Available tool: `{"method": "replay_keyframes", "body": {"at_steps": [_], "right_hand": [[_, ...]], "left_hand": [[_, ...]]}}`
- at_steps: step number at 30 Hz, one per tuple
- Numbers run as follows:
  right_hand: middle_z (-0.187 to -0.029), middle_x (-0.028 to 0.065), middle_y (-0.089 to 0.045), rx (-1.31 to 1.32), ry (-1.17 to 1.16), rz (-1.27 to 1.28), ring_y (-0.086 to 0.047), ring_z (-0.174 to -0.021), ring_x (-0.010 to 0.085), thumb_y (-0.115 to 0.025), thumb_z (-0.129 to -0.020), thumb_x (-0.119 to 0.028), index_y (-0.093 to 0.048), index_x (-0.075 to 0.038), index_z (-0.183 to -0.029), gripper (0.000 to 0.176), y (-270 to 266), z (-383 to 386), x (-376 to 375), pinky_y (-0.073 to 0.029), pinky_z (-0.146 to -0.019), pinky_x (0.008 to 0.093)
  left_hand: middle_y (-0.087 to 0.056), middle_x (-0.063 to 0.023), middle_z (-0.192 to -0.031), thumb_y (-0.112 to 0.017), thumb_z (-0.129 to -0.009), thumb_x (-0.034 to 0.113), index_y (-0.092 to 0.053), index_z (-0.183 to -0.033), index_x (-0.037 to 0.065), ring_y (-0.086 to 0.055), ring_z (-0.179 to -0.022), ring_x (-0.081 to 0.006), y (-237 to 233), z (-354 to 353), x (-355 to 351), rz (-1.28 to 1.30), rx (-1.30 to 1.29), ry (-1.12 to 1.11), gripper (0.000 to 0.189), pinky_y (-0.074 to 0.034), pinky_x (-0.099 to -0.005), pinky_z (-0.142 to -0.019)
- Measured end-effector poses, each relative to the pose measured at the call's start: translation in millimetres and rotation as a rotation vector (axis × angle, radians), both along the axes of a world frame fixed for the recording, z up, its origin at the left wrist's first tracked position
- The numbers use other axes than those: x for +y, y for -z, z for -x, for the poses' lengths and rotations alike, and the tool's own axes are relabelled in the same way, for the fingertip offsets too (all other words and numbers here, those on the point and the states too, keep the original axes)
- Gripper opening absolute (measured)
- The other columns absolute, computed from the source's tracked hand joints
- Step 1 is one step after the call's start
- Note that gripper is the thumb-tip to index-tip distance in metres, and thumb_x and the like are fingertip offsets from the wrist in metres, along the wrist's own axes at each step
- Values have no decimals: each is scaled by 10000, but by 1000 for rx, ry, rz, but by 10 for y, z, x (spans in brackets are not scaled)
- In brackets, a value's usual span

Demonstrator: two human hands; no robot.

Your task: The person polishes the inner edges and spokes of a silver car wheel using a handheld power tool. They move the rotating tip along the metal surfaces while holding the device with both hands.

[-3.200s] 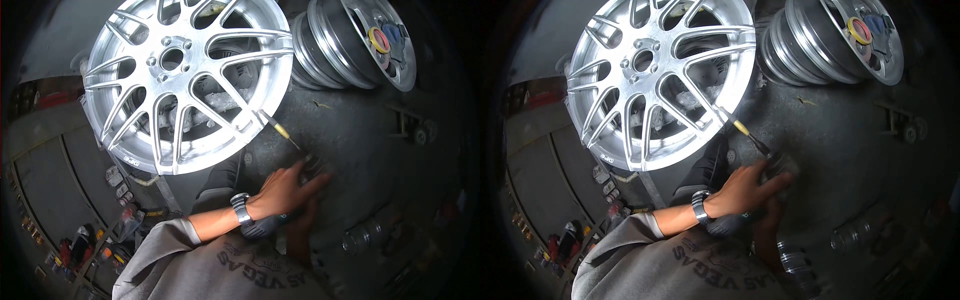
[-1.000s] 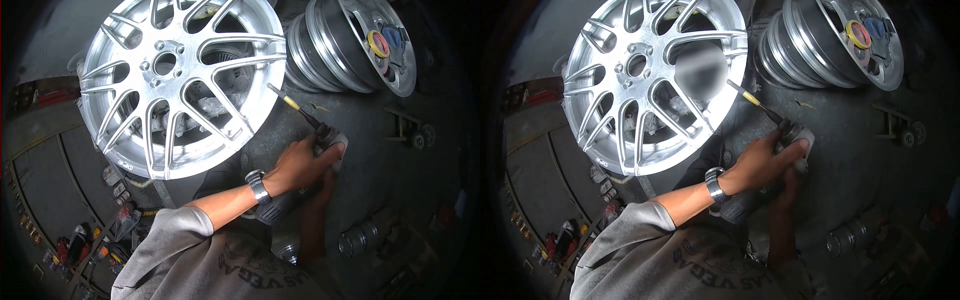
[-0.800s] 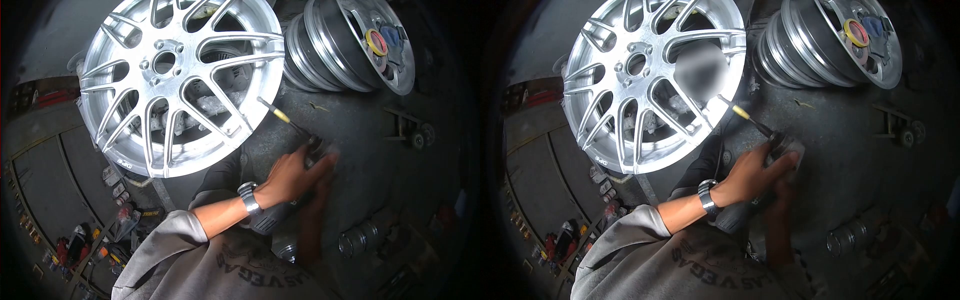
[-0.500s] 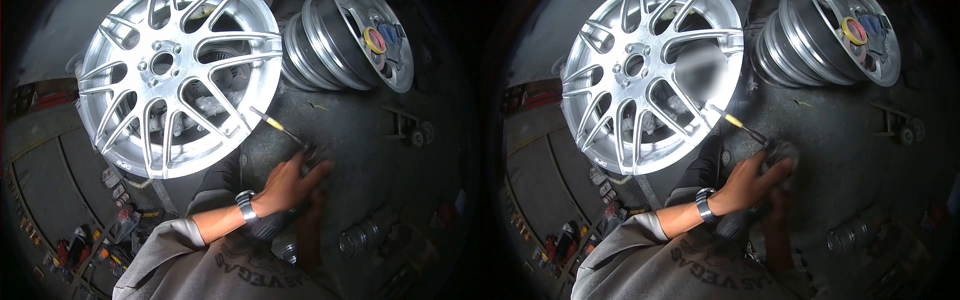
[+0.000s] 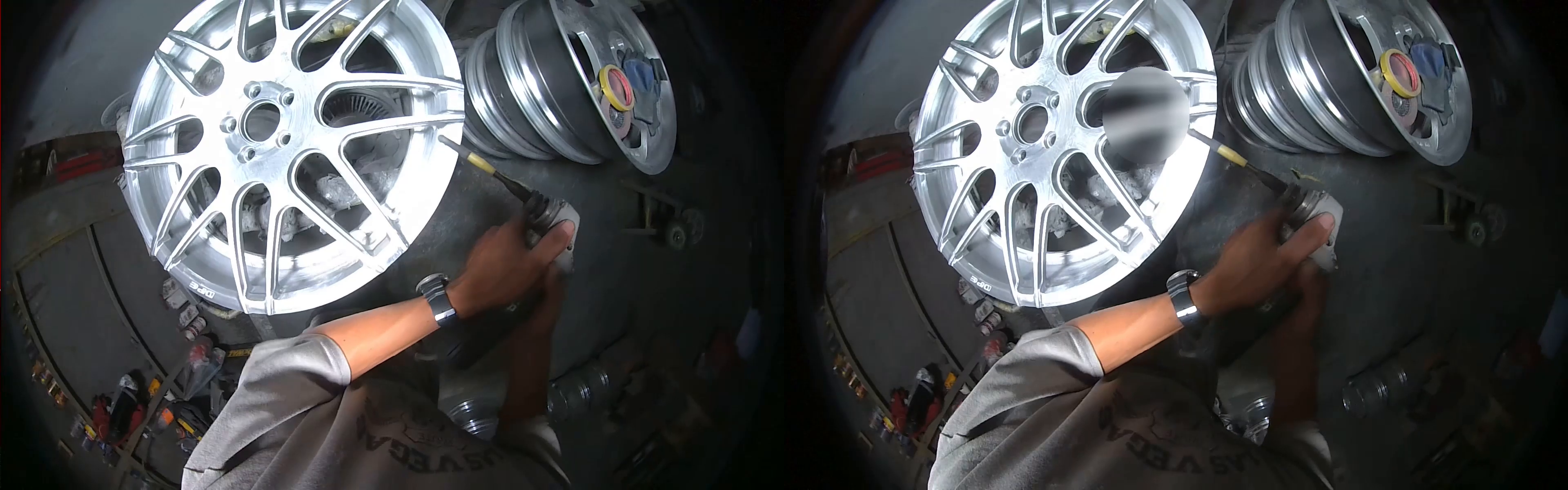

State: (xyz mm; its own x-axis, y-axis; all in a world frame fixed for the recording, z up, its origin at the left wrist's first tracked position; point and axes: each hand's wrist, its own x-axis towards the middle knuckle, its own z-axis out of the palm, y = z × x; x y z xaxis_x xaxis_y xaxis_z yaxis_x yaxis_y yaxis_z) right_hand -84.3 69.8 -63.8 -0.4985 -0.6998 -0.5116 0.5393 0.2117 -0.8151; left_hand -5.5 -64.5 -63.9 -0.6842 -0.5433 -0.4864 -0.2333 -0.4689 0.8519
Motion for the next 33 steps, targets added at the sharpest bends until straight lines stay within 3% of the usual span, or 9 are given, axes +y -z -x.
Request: {"method": "replay_keyframes", "body": {"at_steps": [5, 7, 18, 22, 25, 27, 28, 30, 33], "right_hand": [[-1416, 158, -594, 81, -47, -10, -607, -1287, 246, -486, -1096, -445, -485, 36, -1495, 625, 7, 190, -90, -483, -1085, 413], [-1411, 162, -598, 130, -75, -26, -609, -1286, 245, -496, -1092, -447, -493, 43, -1488, 630, 65, 250, -53, -487, -1081, 410], [-1527, 164, -540, 211, -275, -94, -546, -1409, 273, -633, -993, -203, -428, 35, -1559, 648, 148, 353, 312, -450, -1165, 400], [-1531, 160, -540, 30, -279, -16, -547, -1410, 270, -636, -994, -182, -416, 34, -1564, 649, 275, 621, 324, -466, -1151, 401], [-1512, 157, -548, 349, -339, -155, -555, -1399, 263, -644, -982, -200, -423, 31, -1556, 657, 73, 745, 101, -475, -1140, 398], [-1544, 141, -518, 443, -601, -222, -530, -1400, 249, -383, -1134, -339, -373, 8, -1598, 579, 122, 983, 112, -421, -1159, 400], [-1544, 141, -518, 448, -614, -219, -530, -1400, 249, -383, -1134, -339, -373, 8, -1598, 579, 129, 1020, 66, -421, -1159, 400], [-1511, 139, -549, 180, -272, -131, -551, -1375, 247, -426, -1096, -426, -417, 15, -1569, 647, 137, 1024, -112, -444, -1118, 398], [-1484, 140, -571, 128, -310, -26, -567, -1357, 252, -465, -1057, -496, -466, 25, -1530, 704, -22, 959, -409, -453, -1102, 407]], "left_hand": [[-744, -272, -1050, -606, -984, 658, -656, -1309, -69, -728, -1052, -397, -73, 70, -153, -110, 51, 58, 797, -527, -442, -944], [-744, -276, -1057, -611, -988, 640, -642, -1321, -81, -726, -1057, -394, 10, 114, -47, -16, 46, -65, 794, -527, -449, -944], [-744, -286, -1122, -655, -1013, 533, -640, -1335, -57, -723, -1127, -407, -132, -58, 431, -6, -130, -257, 672, -538, -445, -953], [-750, -277, -1118, -653, -1027, 498, -635, -1350, -51, -747, -1082, -380, -97, 121, 434, 8, -91, -268, 637, -552, -423, -921], [-751, -272, -1102, -640, -1018, 543, -651, -1328, -46, -744, -1067, -389, -28, 345, 345, 52, -34, -373, 666, -547, -430, -917], [-752, -268, -1094, -629, -1008, 579, -654, -1322, -48, -742, -1061, -390, -62, 420, 192, -4, -39, -338, 702, -545, -434, -919], [-752, -264, -1086, -618, -998, 614, -657, -1316, -50, -741, -1055, -391, -74, 450, 115, -55, -46, -283, 737, -542, -438, -921], [-752, -260, -1077, -612, -984, 643, -667, -1296, -54, -739, -1050, -393, -42, 507, 28, -53, -25, -296, 765, -539, -442, -926], [-753, -252, -1060, -613, -965, 671, -687, -1252, -59, -739, -1032, -385, -11, 565, -77, -59, -22, -272, 788, -537, -438, -926]]}}
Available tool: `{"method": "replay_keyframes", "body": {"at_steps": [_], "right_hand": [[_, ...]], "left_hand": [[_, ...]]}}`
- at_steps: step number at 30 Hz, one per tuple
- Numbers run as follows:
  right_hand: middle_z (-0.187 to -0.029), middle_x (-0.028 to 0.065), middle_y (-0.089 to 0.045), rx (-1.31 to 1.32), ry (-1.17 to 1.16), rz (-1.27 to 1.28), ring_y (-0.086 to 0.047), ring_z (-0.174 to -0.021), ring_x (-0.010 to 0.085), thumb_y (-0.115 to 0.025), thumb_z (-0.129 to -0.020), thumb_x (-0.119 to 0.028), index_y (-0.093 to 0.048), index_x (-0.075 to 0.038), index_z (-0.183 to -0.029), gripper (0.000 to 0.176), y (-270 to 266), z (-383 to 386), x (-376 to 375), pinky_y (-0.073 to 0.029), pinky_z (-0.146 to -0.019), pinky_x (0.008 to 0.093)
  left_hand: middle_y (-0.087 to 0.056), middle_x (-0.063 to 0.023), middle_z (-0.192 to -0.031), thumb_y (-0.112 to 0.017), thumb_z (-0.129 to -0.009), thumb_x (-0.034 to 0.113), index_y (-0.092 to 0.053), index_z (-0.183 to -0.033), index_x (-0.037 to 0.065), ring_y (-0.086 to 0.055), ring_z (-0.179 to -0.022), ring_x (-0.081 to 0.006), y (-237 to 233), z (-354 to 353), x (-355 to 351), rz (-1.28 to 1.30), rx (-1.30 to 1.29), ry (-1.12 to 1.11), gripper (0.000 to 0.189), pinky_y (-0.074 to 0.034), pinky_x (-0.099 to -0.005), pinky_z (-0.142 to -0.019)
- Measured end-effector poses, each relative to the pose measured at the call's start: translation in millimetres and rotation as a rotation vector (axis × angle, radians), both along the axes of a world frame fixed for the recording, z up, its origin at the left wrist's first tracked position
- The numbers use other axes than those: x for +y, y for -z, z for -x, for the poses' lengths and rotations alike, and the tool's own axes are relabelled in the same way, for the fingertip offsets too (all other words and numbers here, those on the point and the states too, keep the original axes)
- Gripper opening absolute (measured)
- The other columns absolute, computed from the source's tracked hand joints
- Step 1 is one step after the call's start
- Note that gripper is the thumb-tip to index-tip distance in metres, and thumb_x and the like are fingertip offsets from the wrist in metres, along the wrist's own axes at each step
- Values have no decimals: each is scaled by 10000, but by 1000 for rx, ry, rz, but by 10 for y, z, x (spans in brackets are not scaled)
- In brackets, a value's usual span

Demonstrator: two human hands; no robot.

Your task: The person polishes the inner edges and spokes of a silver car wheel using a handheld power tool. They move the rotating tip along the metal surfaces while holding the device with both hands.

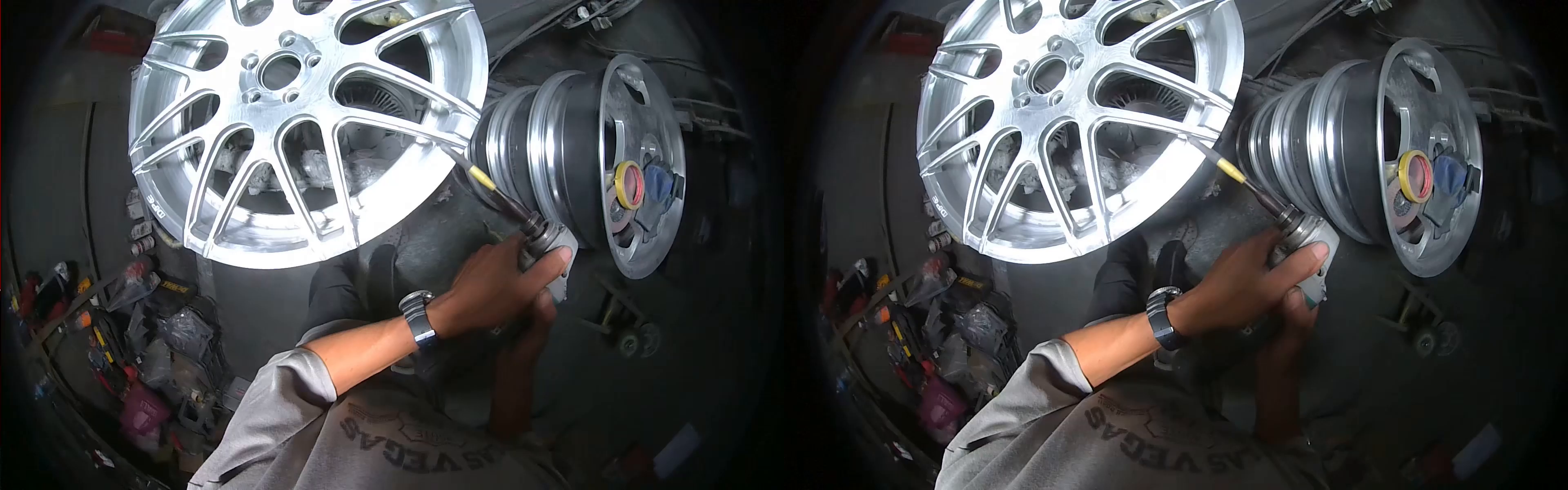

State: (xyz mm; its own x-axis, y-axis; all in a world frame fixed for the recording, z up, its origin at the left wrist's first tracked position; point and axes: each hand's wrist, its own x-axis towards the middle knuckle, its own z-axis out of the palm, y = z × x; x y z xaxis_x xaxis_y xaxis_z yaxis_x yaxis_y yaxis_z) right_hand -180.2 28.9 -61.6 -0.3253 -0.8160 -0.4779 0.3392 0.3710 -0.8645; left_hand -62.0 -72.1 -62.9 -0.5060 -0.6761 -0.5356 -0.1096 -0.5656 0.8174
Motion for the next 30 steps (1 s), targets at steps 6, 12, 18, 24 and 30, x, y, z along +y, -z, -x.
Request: {"method": "replay_keyframes", "body": {"at_steps": [6, 12, 18, 24, 30], "right_hand": [[-1478, 141, -573, -168, 23, 33, -581, -1345, 262, -502, -1044, -454, -501, 19, -1504, 659, 138, 173, 89, -444, -1139, 428], [-1519, 174, -514, -13, 36, -145, -555, -1393, 283, -651, -959, -266, -337, 21, -1597, 767, 77, 165, 131, -464, -1155, 432], [-1479, 146, -572, 36, 17, -24, -568, -1361, 262, -464, -1072, -423, -493, 34, -1505, 630, 15, 156, -31, -442, -1129, 432], [-1525, 134, -538, 89, -124, -65, -538, -1401, 257, -463, -1087, -396, -415, 15, -1571, 637, 58, 244, 124, -417, -1168, 424], [-1485, 155, -570, 95, -105, -75, -584, -1359, 248, -586, -1027, -289, -454, 50, -1532, 623, 72, 269, 135, -493, -1099, 399]], "left_hand": [[-757, -235, -1046, -624, -957, 669, -705, -1206, -55, -742, -1010, -352, -43, -21, 31, -43, 29, -23, 770, -539, -414, -914], [-759, -213, -1057, -620, -968, 649, -700, -1230, -36, -742, -1025, -338, -60, -9, 156, -49, 30, -149, 738, -534, -402, -927], [-757, -207, -1081, -621, -971, 646, -693, -1238, -21, -734, -1050, -339, -42, 48, -52, -74, 22, -31, 722, -528, -402, -944], [-753, -232, -1103, -622, -980, 636, -662, -1293, -52, -727, -1094, -357, -59, 32, 148, -11, 9, -122, 756, -522, -420, -968], [-749, -261, -1112, -625, -988, 631, -640, -1325, -83, -730, -1096, -383, -59, 112, 225, 50, -16, -232, 790, -526, -414, -963]]}}
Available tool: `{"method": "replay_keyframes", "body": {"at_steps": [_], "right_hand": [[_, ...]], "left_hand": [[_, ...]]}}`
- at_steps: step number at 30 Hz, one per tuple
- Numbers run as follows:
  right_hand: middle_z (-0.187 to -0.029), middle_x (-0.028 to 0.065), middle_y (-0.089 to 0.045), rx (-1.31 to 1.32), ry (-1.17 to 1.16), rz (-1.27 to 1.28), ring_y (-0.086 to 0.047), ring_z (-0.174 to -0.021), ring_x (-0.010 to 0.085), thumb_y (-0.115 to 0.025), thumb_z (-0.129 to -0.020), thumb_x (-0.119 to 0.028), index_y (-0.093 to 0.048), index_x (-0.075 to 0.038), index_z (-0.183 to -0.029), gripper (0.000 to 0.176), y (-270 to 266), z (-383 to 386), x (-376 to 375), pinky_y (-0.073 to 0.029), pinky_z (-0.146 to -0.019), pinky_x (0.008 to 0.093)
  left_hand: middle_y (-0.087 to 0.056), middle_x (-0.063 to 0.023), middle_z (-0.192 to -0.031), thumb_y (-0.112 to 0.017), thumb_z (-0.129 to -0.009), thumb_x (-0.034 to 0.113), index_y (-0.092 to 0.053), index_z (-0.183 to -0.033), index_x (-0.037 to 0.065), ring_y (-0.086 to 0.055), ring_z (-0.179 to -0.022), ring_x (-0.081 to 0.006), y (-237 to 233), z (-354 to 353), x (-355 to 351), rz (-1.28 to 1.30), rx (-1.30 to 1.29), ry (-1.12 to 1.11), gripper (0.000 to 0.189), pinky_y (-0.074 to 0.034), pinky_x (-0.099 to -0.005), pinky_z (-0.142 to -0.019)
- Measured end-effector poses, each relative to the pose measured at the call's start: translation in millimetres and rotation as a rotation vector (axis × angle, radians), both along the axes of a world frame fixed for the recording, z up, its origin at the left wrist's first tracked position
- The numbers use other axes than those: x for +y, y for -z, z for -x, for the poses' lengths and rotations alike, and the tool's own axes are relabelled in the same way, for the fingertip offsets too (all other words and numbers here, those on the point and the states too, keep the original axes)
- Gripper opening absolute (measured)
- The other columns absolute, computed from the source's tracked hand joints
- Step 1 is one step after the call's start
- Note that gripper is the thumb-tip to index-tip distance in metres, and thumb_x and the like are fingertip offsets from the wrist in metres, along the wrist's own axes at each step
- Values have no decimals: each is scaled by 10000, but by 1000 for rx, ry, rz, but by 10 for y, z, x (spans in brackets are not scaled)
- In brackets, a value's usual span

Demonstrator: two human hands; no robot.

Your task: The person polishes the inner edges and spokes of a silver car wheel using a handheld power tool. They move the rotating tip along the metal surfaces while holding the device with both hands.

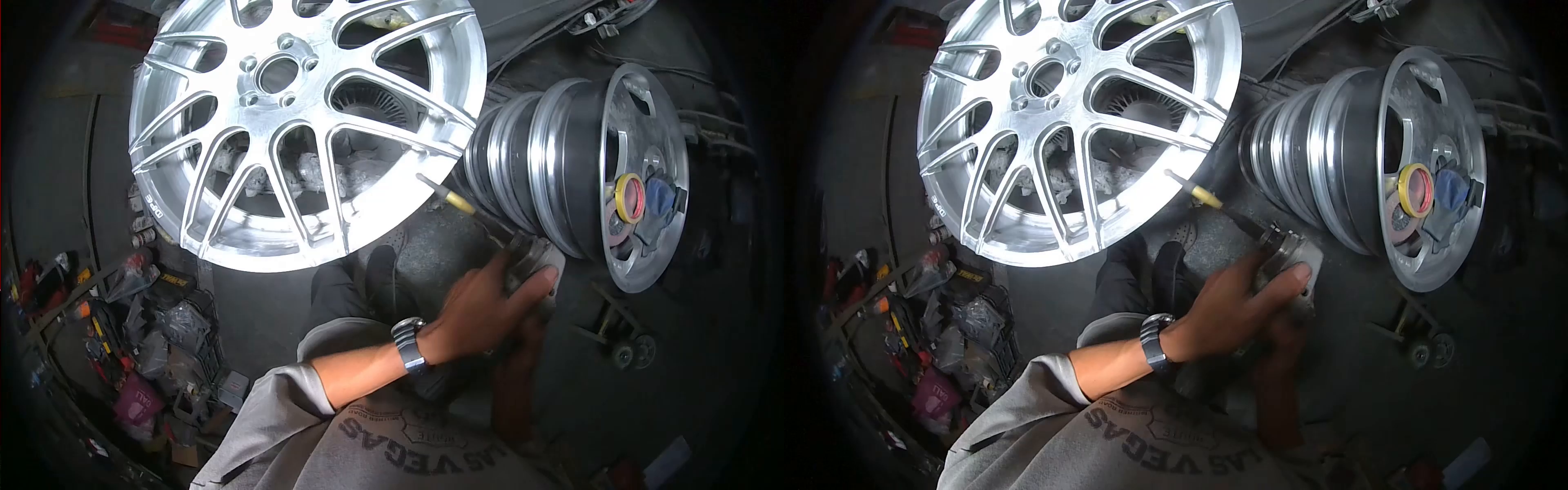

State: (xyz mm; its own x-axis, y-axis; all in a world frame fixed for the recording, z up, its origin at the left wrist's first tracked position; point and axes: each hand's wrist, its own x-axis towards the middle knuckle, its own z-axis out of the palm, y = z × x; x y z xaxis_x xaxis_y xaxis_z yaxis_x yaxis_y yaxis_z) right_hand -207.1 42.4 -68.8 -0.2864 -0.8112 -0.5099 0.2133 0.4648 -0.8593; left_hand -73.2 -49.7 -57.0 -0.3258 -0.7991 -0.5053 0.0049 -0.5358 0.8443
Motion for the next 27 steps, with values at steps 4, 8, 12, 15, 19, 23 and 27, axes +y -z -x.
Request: {"method": "replay_keyframes", "body": {"at_steps": [4, 8, 12, 15, 19, 23, 27], "right_hand": [[-1535, 134, -535, 72, -97, -19, -517, -1425, 243, -415, -1120, -341, -402, 18, -1584, 587, -45, 70, -40, -421, -1163, 420], [-1538, 141, -534, -46, 8, 34, -510, -1432, 254, -387, -1112, -331, -404, 27, -1582, 591, 27, 62, -76, -424, -1160, 433], [-1539, 154, -529, -98, -36, 83, -527, -1422, 265, -439, -1082, -283, -391, 32, -1583, 594, 74, 60, -25, -437, -1160, 427], [-1528, 169, -533, -164, -30, 143, -556, -1403, 272, -526, -1044, -219, -378, 41, -1582, 615, 83, 24, -8, -457, -1157, 409], [-1574, 169, -492, -51, -164, 59, -517, -1420, 277, -366, -1110, -311, -379, 17, -1598, 588, 0, 113, -81, -411, -1169, 446], [-1572, 166, -493, -286, -58, 106, -518, -1417, 275, -365, -1116, -309, -367, 13, -1604, 585, 81, 200, -51, -411, -1168, 446], [-1568, 157, -500, 118, -10, 42, -523, -1411, 274, -392, -1116, -328, -363, 10, -1607, 597, 342, 357, 52, -413, -1167, 446]], "left_hand": [[-746, -277, -1118, -623, -983, 646, -637, -1312, -105, -730, -1103, -386, -25, 27, -277, -95, -3, 182, 820, -532, -413, -953], [-742, -298, -1118, -624, -981, 649, -636, -1301, -123, -729, -1117, -393, 25, 39, -227, -102, -9, 180, 836, -534, -426, -956], [-736, -330, -1113, -587, -975, 676, -486, -1498, -95, -717, -1084, -486, 27, -25, -26, -16, -72, 107, 938, -522, -480, -1003], [-733, -334, -1116, -586, -974, 681, -480, -1509, -82, -715, -1085, -486, 53, 6, -4, -13, -62, 86, 938, -521, -480, -1002], [-744, -298, -1083, -617, -984, 653, -610, -1346, -103, -738, -1061, -410, 6, 95, -190, -45, -20, 96, 838, -536, -448, -953], [-743, -291, -1082, -614, -984, 655, -606, -1352, -96, -732, -1062, -413, 30, 129, -243, -81, -41, 158, 837, -533, -449, -956], [-730, -319, -1139, -601, -986, 654, -537, -1437, -85, -711, -1118, -455, 91, 129, -9, 34, -85, 52, 869, -518, -472, -996]]}}
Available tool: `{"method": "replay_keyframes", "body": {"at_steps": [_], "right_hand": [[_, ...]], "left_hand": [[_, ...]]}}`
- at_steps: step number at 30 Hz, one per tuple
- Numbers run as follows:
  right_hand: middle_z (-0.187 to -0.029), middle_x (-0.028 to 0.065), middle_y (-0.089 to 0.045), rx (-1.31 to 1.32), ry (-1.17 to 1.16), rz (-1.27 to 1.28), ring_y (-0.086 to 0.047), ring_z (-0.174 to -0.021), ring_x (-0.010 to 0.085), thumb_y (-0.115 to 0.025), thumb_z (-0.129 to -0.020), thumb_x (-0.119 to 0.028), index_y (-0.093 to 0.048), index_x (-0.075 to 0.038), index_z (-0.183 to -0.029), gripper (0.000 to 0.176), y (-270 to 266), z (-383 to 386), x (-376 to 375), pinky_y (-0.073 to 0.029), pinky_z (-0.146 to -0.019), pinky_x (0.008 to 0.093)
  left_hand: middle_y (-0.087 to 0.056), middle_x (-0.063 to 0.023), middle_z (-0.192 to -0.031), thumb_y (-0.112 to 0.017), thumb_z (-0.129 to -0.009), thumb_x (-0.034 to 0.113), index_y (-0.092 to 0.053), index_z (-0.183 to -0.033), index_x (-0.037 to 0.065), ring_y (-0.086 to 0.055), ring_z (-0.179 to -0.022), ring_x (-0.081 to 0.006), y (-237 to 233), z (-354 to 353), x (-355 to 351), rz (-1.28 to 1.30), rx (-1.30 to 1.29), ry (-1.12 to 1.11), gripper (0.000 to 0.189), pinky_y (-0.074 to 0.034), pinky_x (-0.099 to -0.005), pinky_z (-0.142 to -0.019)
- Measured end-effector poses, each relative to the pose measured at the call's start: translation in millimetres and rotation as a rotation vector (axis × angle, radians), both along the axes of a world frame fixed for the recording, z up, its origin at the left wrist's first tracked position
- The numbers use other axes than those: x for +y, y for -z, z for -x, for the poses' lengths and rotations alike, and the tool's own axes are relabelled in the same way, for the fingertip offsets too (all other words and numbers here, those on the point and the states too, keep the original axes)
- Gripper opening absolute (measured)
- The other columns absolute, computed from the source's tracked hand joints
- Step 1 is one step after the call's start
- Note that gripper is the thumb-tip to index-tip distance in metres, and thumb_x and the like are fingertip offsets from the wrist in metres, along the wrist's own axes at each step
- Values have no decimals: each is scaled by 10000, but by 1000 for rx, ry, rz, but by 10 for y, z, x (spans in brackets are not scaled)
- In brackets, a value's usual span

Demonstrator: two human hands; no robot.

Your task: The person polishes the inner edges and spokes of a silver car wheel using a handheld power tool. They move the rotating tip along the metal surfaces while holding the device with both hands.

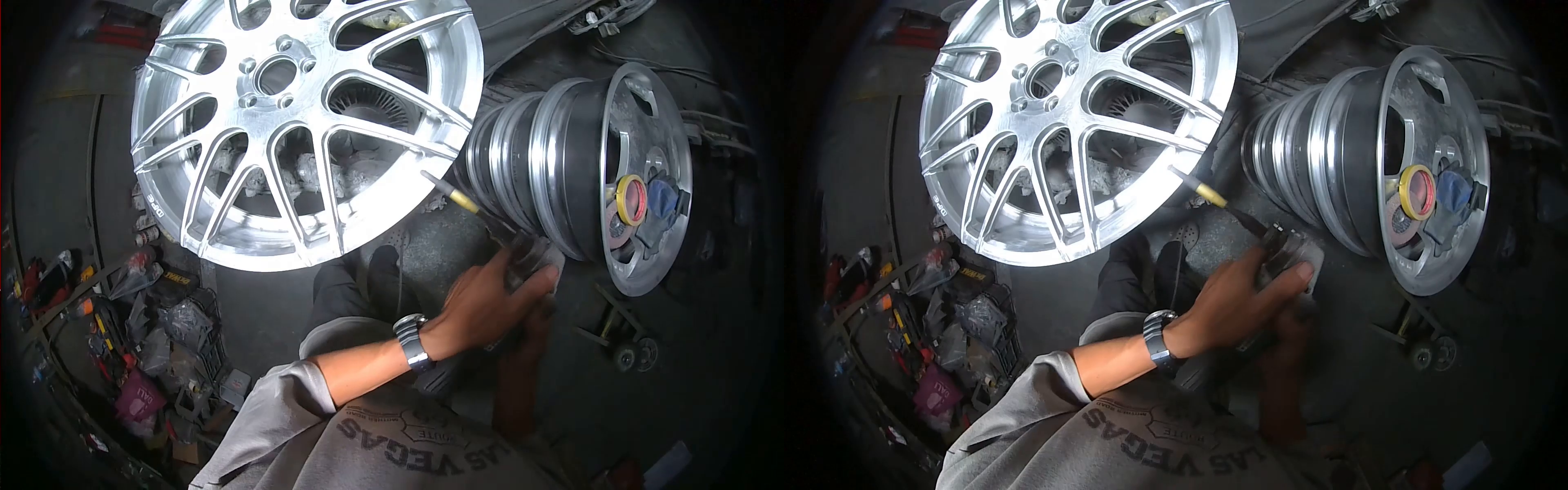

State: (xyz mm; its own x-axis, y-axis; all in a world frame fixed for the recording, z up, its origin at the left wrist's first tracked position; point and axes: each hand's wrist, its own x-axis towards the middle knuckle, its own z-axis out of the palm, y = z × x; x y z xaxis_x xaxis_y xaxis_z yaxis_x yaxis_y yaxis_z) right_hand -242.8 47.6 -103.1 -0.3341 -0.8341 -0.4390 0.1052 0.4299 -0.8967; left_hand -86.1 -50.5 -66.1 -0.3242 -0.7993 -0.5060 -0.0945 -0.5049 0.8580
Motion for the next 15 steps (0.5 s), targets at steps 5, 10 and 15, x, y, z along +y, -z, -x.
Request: {"method": "replay_keyframes", "body": {"at_steps": [5, 10, 15], "right_hand": [[-1519, 122, -550, -126, -127, -49, -562, -1388, 249, -548, -1057, -273, -403, 12, -1582, 614, -312, -270, -115, -478, -1137, 377], [-1534, 132, -536, -251, -43, -19, -535, -1407, 261, -455, -1095, -338, -398, 4, -1589, 604, -297, -232, -131, -441, -1153, 414], [-1513, 138, -549, -311, 43, -39, -540, -1394, 265, -397, -1117, -401, -424, -2, -1571, 605, -417, -283, -266, -440, -1133, 432]], "left_hand": [[-718, -333, -1192, -591, -987, 661, -466, -1524, -67, -698, -1141, -484, -88, -128, 23, -126, -24, 82, 913, -514, -492, -1023], [-746, -315, -1056, -582, -983, 678, -496, -1482, -88, -730, -1032, -487, -19, 25, -94, 11, 12, -14, 919, -542, -496, -962], [-718, -323, -1157, -619, -975, 669, -563, -1404, -110, -704, -1138, -453, -22, 16, -226, -126, 8, 141, 891, -518, -463, -1009]]}}
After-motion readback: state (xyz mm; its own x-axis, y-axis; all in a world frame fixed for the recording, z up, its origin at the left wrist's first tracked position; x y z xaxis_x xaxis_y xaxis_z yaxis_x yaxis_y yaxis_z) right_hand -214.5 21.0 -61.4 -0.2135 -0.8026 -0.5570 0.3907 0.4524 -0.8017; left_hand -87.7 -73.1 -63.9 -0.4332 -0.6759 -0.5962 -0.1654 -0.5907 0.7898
